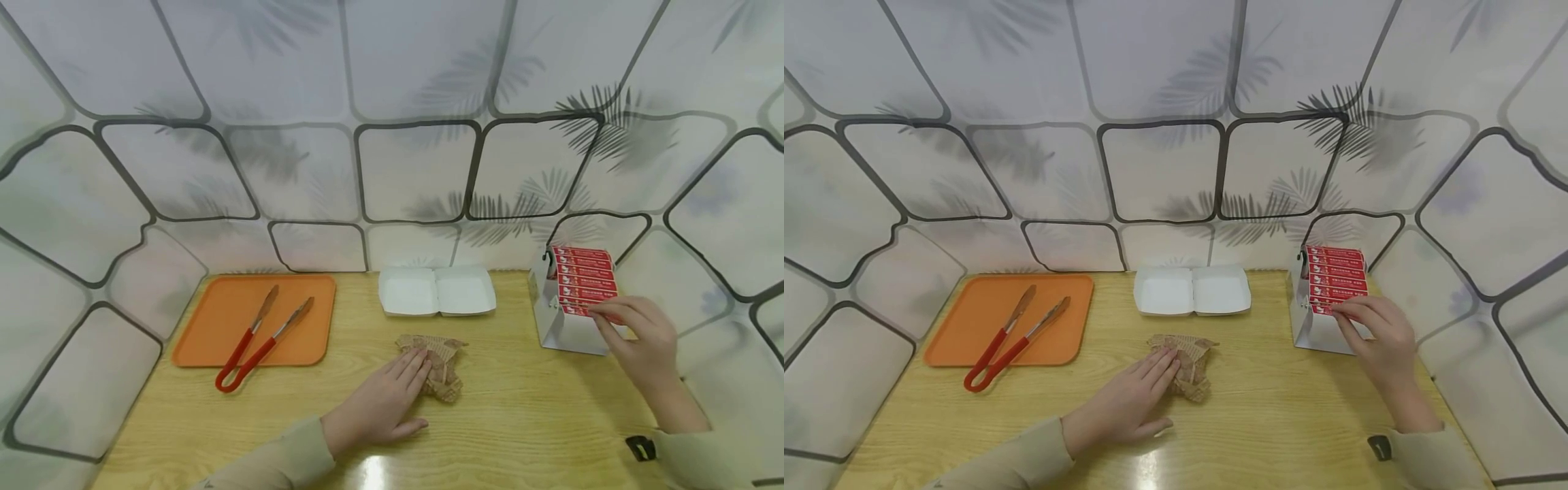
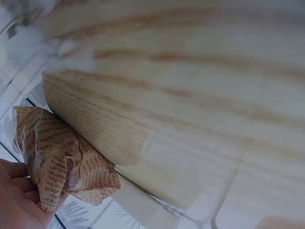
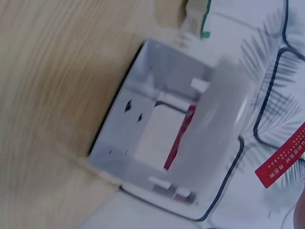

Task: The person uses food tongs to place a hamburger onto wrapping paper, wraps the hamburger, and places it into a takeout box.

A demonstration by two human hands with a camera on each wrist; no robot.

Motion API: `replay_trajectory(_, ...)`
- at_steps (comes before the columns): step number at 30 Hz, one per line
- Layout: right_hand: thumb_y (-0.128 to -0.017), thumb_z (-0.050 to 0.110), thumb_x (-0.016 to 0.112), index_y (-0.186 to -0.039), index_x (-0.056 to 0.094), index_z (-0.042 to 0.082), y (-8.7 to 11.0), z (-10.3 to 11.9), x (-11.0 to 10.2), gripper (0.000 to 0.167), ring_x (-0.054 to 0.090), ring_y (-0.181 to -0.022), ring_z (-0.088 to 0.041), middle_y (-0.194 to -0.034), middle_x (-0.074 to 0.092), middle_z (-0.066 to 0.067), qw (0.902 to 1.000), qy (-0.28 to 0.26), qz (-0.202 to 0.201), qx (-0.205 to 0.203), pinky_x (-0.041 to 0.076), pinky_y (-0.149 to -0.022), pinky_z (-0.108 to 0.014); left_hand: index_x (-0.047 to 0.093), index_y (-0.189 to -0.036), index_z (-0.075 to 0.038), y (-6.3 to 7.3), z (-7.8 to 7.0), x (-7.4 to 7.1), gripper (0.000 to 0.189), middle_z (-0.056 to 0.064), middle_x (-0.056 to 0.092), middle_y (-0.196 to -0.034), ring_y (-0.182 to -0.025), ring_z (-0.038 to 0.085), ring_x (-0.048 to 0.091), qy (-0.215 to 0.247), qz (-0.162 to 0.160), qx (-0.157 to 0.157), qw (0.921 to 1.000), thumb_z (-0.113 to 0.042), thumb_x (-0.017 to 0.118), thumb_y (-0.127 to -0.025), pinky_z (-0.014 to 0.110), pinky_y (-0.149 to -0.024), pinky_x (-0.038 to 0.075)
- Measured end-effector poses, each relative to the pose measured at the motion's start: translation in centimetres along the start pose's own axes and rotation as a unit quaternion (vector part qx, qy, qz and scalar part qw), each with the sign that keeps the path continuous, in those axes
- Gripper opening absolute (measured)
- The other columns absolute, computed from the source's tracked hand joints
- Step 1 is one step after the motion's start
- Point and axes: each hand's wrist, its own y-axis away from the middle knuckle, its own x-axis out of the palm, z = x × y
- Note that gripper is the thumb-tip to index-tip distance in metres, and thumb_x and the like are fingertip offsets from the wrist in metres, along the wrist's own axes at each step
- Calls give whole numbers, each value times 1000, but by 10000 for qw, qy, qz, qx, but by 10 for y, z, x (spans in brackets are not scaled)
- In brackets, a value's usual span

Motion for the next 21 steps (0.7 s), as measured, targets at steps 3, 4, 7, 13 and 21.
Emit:
replay_trajectory(3, -104, 45, 67, -85, 77, -10, -6, 8, 9, 60, 54, -108, 18, -81, 71, -27, 9995, -269, 164, -58, 42, -93, 2, 38, -162, 4, 0, 0, 1, 89, 23, 38, -169, -159, 35, 38, -13, 29, -8, 10000, -63, 50, -105, 40, -132, 33)
replay_trajectory(4, -104, 45, 67, -86, 78, -9, -8, 11, 12, 58, 55, -108, 18, -82, 71, -25, 9991, -325, 267, -52, 42, -93, 2, 37, -162, 4, 0, 0, 2, 89, 23, 38, -169, -159, 35, 38, -22, 30, -6, 10000, -64, 50, -105, 40, -133, 33)
replay_trajectory(7, -104, 46, 66, -87, 79, -5, -11, 18, 25, 55, 57, -105, 17, -82, 74, -20, 9972, -540, 524, -36, 43, -91, 2, 37, -162, 4, 0, 0, 1, 90, 23, 38, -169, -159, 35, 38, -38, -2, 9, 10000, -64, 49, -105, 40, -132, 33)
replay_trajectory(13, -104, 42, 66, -94, 81, 2, -12, 28, 53, 44, 65, -97, 6, -87, 77, -14, 9858, -1332, 1018, -64, 48, -82, -1, 38, -161, 4, 0, 0, 2, 90, 23, 40, -168, -158, 34, 39, -28, -85, 35, 10000, -64, 51, -104, 40, -132, 34)
replay_trajectory(21, -81, -18, 80, -106, 80, 7, -15, 44, 82, 35, 70, -92, -9, -97, 79, -7, 9668, -1699, 1885, 297, 54, -83, -8, 39, -160, 4, 0, -1, 1, 91, 23, 39, -168, -159, 35, 38, -23, -47, 34, 10000, -65, 52, -103, 41, -133, 33)
